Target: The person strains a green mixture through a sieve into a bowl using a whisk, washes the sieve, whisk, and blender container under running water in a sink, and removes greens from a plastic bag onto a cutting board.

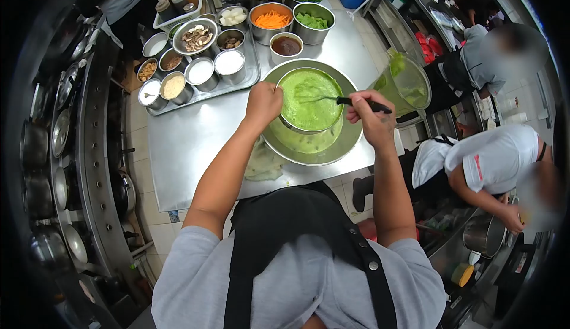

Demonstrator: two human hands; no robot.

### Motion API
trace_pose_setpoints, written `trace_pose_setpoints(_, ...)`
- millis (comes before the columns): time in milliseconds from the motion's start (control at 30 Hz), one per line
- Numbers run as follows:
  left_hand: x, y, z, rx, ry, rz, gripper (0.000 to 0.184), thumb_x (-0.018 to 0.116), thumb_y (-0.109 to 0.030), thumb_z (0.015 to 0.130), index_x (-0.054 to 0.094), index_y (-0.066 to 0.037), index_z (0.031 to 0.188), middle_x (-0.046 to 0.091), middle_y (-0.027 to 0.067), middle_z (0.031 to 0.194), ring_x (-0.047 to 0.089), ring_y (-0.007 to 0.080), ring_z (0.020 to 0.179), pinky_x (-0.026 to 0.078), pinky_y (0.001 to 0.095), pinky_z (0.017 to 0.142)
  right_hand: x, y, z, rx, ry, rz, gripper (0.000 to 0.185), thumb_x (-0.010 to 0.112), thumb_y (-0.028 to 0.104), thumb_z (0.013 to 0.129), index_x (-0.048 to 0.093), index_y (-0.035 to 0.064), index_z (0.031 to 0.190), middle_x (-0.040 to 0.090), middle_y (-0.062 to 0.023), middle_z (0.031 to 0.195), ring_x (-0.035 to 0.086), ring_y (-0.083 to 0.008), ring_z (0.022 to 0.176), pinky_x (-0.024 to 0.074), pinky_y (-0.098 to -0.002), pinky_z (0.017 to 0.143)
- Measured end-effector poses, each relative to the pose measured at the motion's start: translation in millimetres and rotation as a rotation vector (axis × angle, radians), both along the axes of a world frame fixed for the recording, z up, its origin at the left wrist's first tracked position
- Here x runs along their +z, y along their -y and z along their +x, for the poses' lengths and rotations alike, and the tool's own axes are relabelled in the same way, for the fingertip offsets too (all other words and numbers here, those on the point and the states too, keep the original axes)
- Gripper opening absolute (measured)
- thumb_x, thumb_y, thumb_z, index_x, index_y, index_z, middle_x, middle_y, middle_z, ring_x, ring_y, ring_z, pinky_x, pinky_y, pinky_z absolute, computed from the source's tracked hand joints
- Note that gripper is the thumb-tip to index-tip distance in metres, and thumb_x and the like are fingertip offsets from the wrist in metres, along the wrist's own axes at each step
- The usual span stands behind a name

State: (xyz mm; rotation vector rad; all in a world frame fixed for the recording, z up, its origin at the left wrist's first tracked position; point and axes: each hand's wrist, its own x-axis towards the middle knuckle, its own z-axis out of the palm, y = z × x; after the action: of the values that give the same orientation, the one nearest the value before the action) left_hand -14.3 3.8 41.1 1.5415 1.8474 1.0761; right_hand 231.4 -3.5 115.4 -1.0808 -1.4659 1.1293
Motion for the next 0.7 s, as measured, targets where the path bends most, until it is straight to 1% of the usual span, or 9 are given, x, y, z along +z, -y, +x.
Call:
trace_pose_setpoints(67,-2,-1,-1,0.002,-0.015,0.013,0.028,0.056,-0.015,0.082,0.059,0.007,0.064,0.055,0.0282,0.062,0.057,0.0426,0.060,0.045,0.0458,0.059,5,6,14,0.004,0.026,-0.093,0.015,0.062,0.013,0.086,0.064,-0.0019,0.086,0.062,-0.0078,0.064,0.060,-0.0122,0.053,0.0489,-0.0235,0.050)
trace_pose_setpoints(167,-13,-4,-6,0.001,-0.039,0.095,0.028,0.056,-0.015,0.081,0.059,0.007,0.064,0.055,0.0286,0.063,0.057,0.0431,0.062,0.044,0.0467,0.060,-2,-5,28,-0.196,0.001,-0.076,0.016,0.061,0.013,0.087,0.064,-0.0021,0.087,0.063,-0.0089,0.065,0.061,-0.0134,0.053,0.0496,-0.0243,0.049)
trace_pose_setpoints(267,0,-2,0,0.014,0.034,0.043,0.028,0.056,-0.015,0.081,0.059,0.007,0.063,0.055,0.0286,0.063,0.057,0.0434,0.062,0.044,0.0473,0.060,-10,-3,11,-0.052,-0.113,-0.017,0.016,0.059,0.012,0.088,0.063,-0.0025,0.085,0.063,-0.0101,0.066,0.061,-0.0138,0.053,0.0494,-0.0234,0.048)
trace_pose_setpoints(300,-3,-4,0,0.016,0.022,0.022,0.028,0.056,-0.016,0.081,0.059,0.007,0.063,0.055,0.0286,0.064,0.057,0.0434,0.062,0.044,0.0474,0.061,-11,1,15,-0.054,-0.082,-0.082,0.016,0.058,0.012,0.088,0.062,-0.0033,0.087,0.063,-0.0110,0.068,0.061,-0.0146,0.054,0.0501,-0.0243,0.049)
trace_pose_setpoints(433,-5,-2,-2,0.018,0.029,0.001,0.028,0.056,-0.016,0.081,0.059,0.007,0.063,0.055,0.0285,0.064,0.057,0.0432,0.063,0.044,0.0473,0.061,-16,-1,44,-0.177,-0.164,-0.120,0.017,0.057,0.012,0.089,0.061,-0.0044,0.092,0.063,-0.0111,0.068,0.061,-0.0169,0.053,0.0518,-0.0270,0.052)
trace_pose_setpoints(500,1,-1,3,0.021,0.080,-0.016,0.029,0.056,-0.016,0.081,0.058,0.006,0.063,0.055,0.0282,0.063,0.057,0.0429,0.062,0.044,0.0471,0.061,-23,4,27,-0.124,-0.175,-0.107,0.017,0.057,0.012,0.089,0.060,-0.0043,0.091,0.062,-0.0116,0.067,0.061,-0.0169,0.053,0.0513,-0.0261,0.050)
trace_pose_setpoints(567,2,2,5,0.018,0.037,0.005,0.029,0.056,-0.016,0.081,0.058,0.006,0.063,0.055,0.0281,0.063,0.057,0.0426,0.062,0.044,0.0470,0.061,-22,10,21,-0.060,-0.155,-0.118,0.016,0.057,0.012,0.089,0.060,-0.0041,0.089,0.062,-0.0122,0.067,0.061,-0.0165,0.053,0.0503,-0.0251,0.047)
trace_pose_setpoints(667,-2,0,1,0.019,-0.010,-0.010,0.029,0.056,-0.017,0.081,0.058,0.006,0.063,0.055,0.0278,0.063,0.057,0.0422,0.061,0.044,0.0469,0.061,-18,13,47,-0.181,-0.102,-0.126,0.016,0.057,0.012,0.089,0.060,-0.0042,0.090,0.063,-0.0125,0.067,0.061,-0.0167,0.052,0.0507,-0.0259,0.048)
trace_pose_setpoints(700,-4,-1,0,0.018,-0.022,-0.027,0.029,0.056,-0.017,0.081,0.059,0.006,0.063,0.055,0.0277,0.063,0.057,0.0420,0.061,0.044,0.0468,0.061,-22,9,51,-0.209,-0.144,-0.070,0.015,0.058,0.011,0.090,0.061,-0.0035,0.090,0.063,-0.0124,0.067,0.061,-0.0166,0.051,0.0513,-0.0263,0.048)
